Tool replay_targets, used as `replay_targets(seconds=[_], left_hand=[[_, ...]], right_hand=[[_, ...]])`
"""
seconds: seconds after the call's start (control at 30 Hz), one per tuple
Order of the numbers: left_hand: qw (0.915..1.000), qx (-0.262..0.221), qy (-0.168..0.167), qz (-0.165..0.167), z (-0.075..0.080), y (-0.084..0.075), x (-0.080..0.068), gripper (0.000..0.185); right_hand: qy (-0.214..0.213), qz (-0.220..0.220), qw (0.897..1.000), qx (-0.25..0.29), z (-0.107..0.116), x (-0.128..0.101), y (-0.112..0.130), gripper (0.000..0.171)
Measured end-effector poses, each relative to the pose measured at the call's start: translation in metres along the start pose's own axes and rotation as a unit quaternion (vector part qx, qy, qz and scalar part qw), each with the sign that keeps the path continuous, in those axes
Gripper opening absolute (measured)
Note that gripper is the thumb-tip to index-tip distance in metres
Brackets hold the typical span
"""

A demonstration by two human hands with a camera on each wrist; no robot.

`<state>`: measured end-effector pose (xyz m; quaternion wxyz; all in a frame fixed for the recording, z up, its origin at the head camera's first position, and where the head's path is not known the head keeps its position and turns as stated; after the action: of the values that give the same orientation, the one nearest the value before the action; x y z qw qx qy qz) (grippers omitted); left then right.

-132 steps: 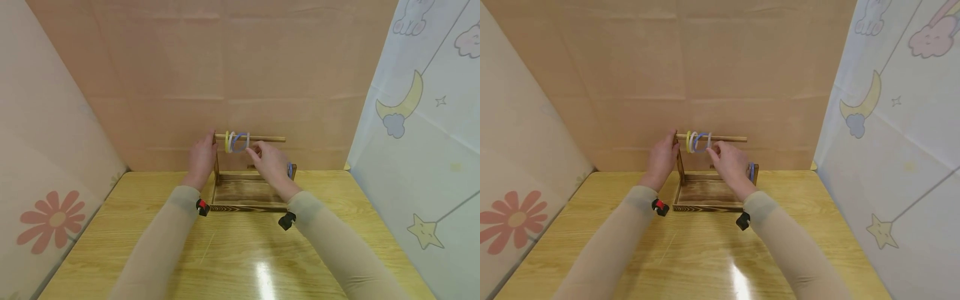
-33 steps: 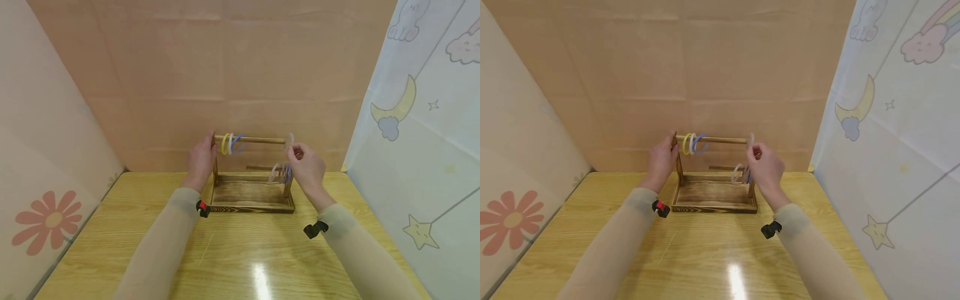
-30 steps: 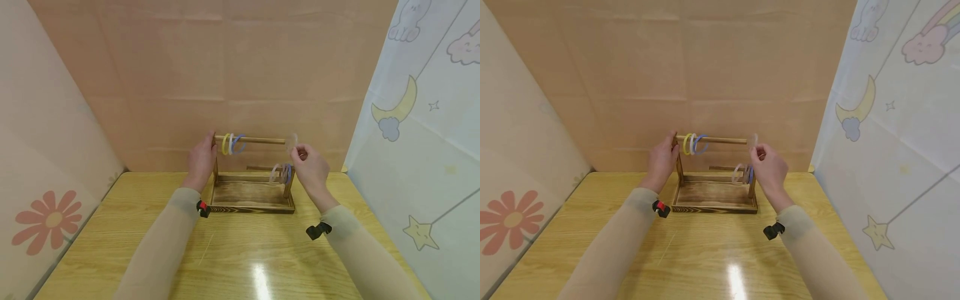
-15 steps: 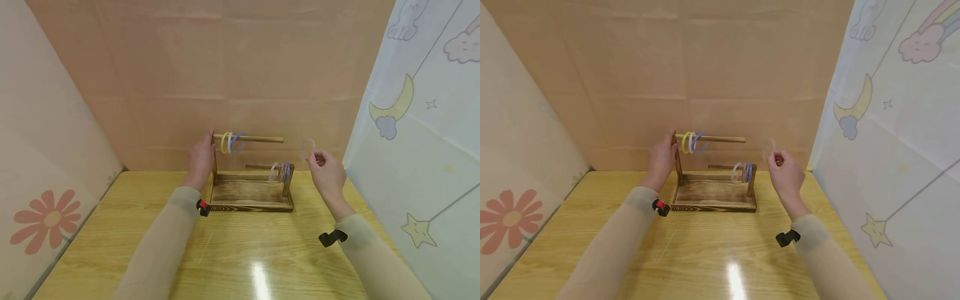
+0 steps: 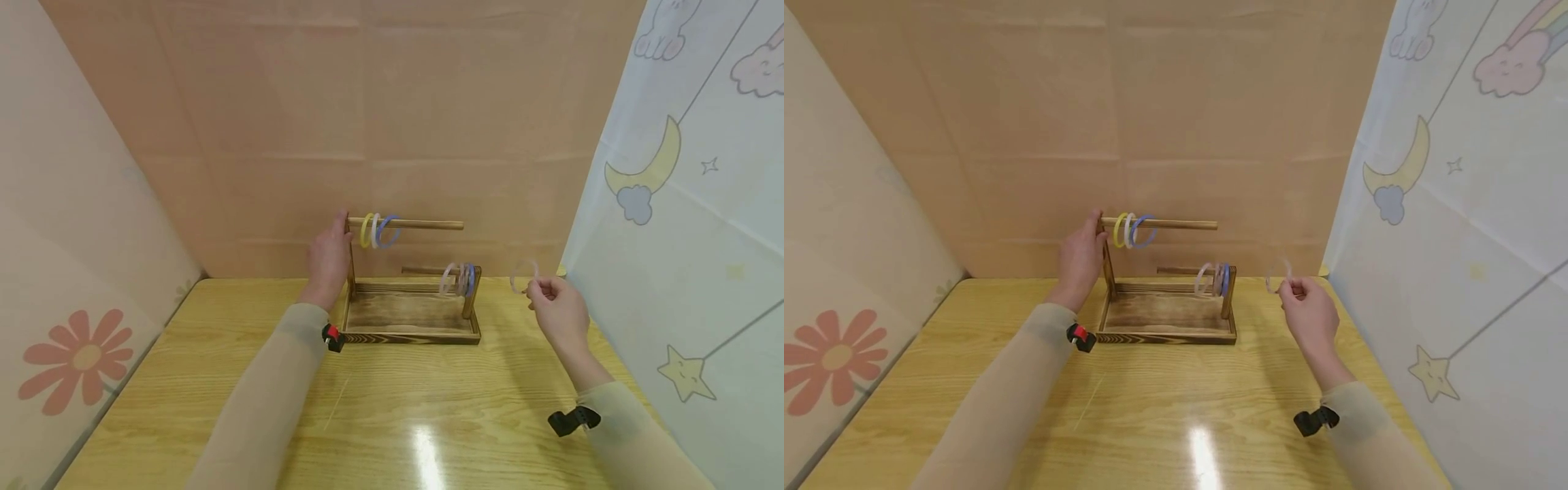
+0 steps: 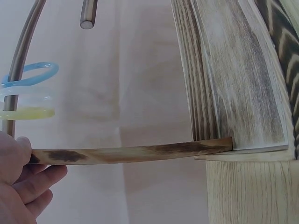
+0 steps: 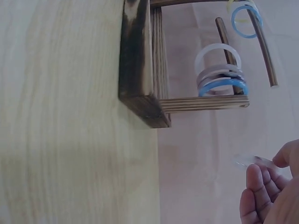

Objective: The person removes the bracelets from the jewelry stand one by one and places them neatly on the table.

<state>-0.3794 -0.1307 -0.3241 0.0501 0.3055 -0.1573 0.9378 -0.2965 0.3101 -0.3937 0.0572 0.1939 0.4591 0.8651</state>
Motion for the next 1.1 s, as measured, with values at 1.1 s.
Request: replay_targets(seconds=[1.1], left_hand=[[0.9996,-0.007,0.017,0.020,0.001,0.001,-0.007,0.049]], right_hand=[[0.236,-0.110,0.962,0.080,-0.011,-0.037,-0.094,0.041]])
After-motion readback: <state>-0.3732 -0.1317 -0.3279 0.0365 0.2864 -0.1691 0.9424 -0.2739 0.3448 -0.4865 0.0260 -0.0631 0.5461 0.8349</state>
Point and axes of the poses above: each hand's wrist, its own x-axis towards the middle knuckle, its own z-axis out of the back of the hand, y = z × x, the point moved 8 cm from there along x, towards the middle knuckle, and after that the axes turned 7 degrees about x, right-handed, at the moved point
